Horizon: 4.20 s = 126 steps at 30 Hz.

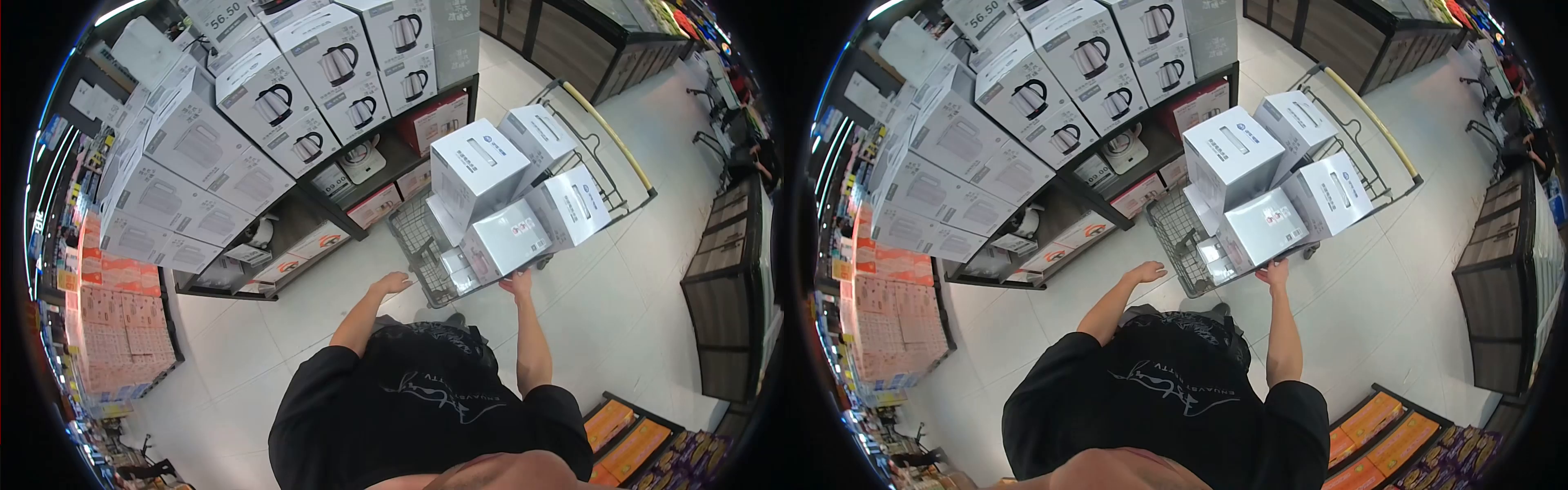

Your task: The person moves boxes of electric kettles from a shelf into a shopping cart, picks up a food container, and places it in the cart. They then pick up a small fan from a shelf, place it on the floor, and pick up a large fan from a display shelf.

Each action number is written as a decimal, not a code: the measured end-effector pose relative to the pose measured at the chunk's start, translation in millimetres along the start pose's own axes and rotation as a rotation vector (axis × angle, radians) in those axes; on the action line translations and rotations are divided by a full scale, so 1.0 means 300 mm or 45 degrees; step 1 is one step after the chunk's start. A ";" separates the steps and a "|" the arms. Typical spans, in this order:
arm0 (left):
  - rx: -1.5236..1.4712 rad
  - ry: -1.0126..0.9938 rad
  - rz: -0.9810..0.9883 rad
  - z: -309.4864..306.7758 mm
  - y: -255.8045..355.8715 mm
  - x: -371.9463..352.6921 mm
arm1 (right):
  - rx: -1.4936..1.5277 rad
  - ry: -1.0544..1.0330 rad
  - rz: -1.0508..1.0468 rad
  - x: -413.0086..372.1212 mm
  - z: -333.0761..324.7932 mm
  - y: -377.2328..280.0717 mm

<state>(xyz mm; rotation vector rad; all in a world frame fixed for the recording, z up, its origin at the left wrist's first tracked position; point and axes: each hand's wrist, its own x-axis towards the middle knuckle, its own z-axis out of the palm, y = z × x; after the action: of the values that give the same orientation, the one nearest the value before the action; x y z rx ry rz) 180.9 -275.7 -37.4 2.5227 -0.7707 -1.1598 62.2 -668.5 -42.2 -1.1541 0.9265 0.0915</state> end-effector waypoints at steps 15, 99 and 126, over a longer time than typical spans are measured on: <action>-0.591 0.209 -0.273 -0.140 -0.264 -0.259 | 0.077 0.065 0.090 -0.009 0.135 0.181; -2.822 0.609 1.151 -1.515 -0.096 -0.263 | -1.752 -0.680 -2.857 -0.545 2.103 -1.668; -3.012 0.361 1.379 -1.232 0.030 -0.319 | -1.548 -0.737 -2.825 -0.695 1.702 -1.489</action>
<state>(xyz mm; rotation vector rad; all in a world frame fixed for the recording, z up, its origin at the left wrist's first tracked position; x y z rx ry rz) 407.5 -224.3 265.7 0.0955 -0.1081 -0.3870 449.9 -373.3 473.9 -2.4220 -1.4774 -0.8716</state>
